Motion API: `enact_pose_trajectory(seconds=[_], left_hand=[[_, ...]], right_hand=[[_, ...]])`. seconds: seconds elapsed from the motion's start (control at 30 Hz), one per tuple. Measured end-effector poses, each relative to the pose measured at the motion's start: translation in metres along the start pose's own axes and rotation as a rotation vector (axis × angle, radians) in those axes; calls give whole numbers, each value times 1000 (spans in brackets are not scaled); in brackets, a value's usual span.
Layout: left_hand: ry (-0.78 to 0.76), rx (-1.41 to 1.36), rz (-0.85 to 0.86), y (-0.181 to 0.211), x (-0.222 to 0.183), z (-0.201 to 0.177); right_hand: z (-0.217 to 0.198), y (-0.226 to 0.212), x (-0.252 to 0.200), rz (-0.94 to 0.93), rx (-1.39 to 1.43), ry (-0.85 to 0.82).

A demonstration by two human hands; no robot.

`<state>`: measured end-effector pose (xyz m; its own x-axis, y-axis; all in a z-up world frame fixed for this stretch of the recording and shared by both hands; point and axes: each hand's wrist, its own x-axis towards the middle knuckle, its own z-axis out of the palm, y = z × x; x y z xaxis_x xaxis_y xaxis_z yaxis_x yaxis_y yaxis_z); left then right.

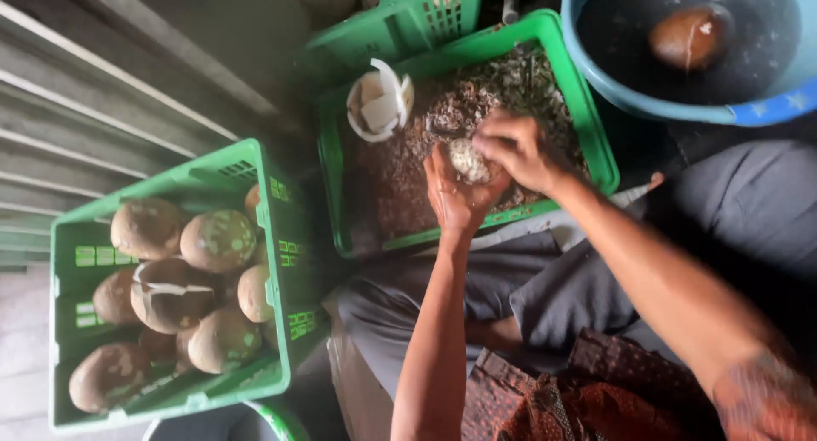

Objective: Scraping the outer husk and fibers off a coconut shell using a small metal tool to clean it.

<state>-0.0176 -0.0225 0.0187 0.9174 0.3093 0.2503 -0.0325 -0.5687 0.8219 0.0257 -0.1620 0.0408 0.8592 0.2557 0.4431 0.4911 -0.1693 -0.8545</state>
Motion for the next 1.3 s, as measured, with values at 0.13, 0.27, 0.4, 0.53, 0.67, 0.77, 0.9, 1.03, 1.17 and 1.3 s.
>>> enact_pose_trajectory(seconds=[0.13,0.27,0.4,0.53,0.67,0.77,0.9,1.03,1.17,1.3], left_hand=[[-31,-24,41,-23,-1,25],[-151,-34,-59,-13,-2,8],[-2,-77,147,-10,-2,17],[-2,-70,91,-19,-10,17],[-41,-40,12,-12,-5,22],[-54,-35,-18,-34,-8,31],[-57,-61,-9,-3,-7,12],[-71,-91,-27,-31,-28,17],[83,-33,123,-22,10,38],[140,0,168,-8,-14,27]], right_hand=[[-4,3,-12,-98,-193,65],[-7,-12,-11,-17,-211,17],[-17,13,6,-65,-285,1],[-6,-9,1,-53,-129,-29],[-7,-4,2,-173,-299,0],[2,-11,-8,-161,-260,5],[-15,22,-7,-42,-288,93],[7,-8,-39,-88,-273,-8],[-5,1,-7,-195,-279,184],[-4,-9,-15,-153,-241,127]])
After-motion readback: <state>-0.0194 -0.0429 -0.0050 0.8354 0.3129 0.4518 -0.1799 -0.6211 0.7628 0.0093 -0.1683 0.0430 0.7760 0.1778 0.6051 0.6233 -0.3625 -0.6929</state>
